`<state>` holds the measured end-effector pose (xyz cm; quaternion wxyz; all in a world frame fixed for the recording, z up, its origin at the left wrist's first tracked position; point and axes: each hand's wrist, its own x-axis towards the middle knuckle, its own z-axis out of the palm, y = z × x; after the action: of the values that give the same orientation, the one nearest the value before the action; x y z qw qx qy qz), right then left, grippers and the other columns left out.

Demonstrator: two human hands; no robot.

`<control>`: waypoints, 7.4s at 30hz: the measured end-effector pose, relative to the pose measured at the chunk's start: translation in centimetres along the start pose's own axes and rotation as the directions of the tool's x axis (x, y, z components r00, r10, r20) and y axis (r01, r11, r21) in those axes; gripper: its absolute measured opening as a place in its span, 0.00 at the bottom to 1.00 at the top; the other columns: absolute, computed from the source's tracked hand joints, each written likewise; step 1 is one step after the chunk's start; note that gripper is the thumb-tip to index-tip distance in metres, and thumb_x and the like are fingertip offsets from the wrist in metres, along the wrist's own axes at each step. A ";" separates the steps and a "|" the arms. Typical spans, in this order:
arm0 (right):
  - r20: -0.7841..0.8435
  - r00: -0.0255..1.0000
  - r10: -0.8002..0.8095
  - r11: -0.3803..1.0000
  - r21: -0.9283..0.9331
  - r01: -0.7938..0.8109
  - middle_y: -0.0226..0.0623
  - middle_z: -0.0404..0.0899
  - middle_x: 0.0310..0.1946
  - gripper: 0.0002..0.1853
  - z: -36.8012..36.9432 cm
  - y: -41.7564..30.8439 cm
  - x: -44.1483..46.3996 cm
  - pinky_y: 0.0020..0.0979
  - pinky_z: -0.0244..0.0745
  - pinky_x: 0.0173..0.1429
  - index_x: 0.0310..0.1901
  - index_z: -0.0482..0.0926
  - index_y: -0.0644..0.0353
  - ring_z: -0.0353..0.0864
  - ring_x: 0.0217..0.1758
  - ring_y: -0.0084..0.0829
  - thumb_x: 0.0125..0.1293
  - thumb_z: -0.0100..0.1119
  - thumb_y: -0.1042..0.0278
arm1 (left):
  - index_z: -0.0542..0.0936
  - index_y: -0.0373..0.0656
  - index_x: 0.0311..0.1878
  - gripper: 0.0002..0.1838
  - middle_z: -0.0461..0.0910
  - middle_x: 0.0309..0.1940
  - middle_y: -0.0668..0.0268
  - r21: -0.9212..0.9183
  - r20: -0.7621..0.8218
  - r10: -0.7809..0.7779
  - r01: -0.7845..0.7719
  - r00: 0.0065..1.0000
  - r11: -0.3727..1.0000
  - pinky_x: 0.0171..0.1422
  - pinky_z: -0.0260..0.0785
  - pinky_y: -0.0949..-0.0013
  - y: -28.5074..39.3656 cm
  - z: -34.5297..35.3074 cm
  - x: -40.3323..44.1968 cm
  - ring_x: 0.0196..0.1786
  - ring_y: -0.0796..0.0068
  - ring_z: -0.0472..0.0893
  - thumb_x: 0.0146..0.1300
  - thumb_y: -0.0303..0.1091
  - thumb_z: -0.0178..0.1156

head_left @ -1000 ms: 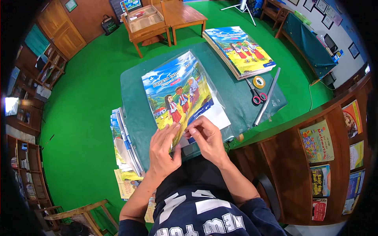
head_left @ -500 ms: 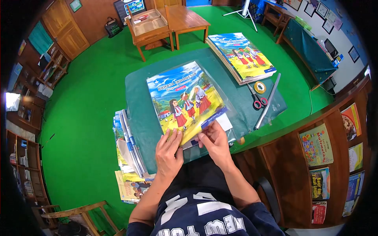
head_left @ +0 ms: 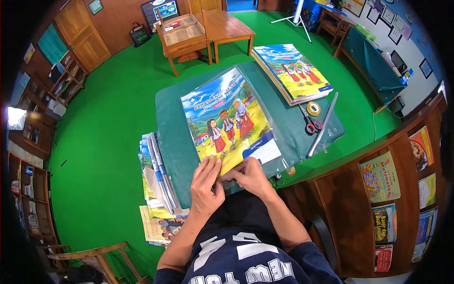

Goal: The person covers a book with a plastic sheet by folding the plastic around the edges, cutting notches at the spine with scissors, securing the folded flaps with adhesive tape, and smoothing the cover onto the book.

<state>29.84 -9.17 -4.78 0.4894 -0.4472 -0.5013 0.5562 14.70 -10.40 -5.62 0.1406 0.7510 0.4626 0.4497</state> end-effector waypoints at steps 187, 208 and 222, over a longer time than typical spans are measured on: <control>-0.189 0.982 0.014 0.689 -0.709 -0.147 0.36 0.82 0.26 0.13 -13.8 -2.4 24.2 0.34 0.76 0.34 0.40 0.78 0.64 0.79 0.23 0.37 0.55 0.69 0.70 | 0.70 0.46 0.67 0.29 0.66 0.67 0.52 0.188 0.473 0.217 -0.338 0.854 0.922 0.74 0.55 0.47 2.3 6.5 5.8 0.69 0.49 0.66 0.59 0.25 0.54; 0.658 0.609 -0.443 -0.279 -0.747 0.603 0.40 0.80 0.52 0.19 -14.0 -3.1 0.2 0.31 0.71 0.52 0.51 0.78 0.63 0.78 0.48 0.32 0.58 0.63 0.68 | 0.69 0.40 0.67 0.32 0.69 0.66 0.54 0.084 0.463 0.190 -0.256 0.866 0.963 0.75 0.57 0.49 2.5 6.2 6.1 0.70 0.50 0.67 0.55 0.16 0.54; 0.676 0.540 -0.501 -0.391 -0.734 0.556 0.37 0.82 0.45 0.07 -12.9 -2.4 0.6 0.30 0.74 0.45 0.40 0.77 0.61 0.80 0.42 0.29 0.60 0.62 0.74 | 0.73 0.39 0.62 0.28 0.72 0.63 0.55 0.177 0.429 0.217 -0.318 0.877 0.931 0.71 0.61 0.51 2.0 4.3 5.4 0.67 0.52 0.70 0.54 0.20 0.59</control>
<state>42.75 -7.00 -3.67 0.2209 -0.3294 -0.8801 -0.2610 20.19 -6.15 -3.81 0.0760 0.8957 0.3660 0.2407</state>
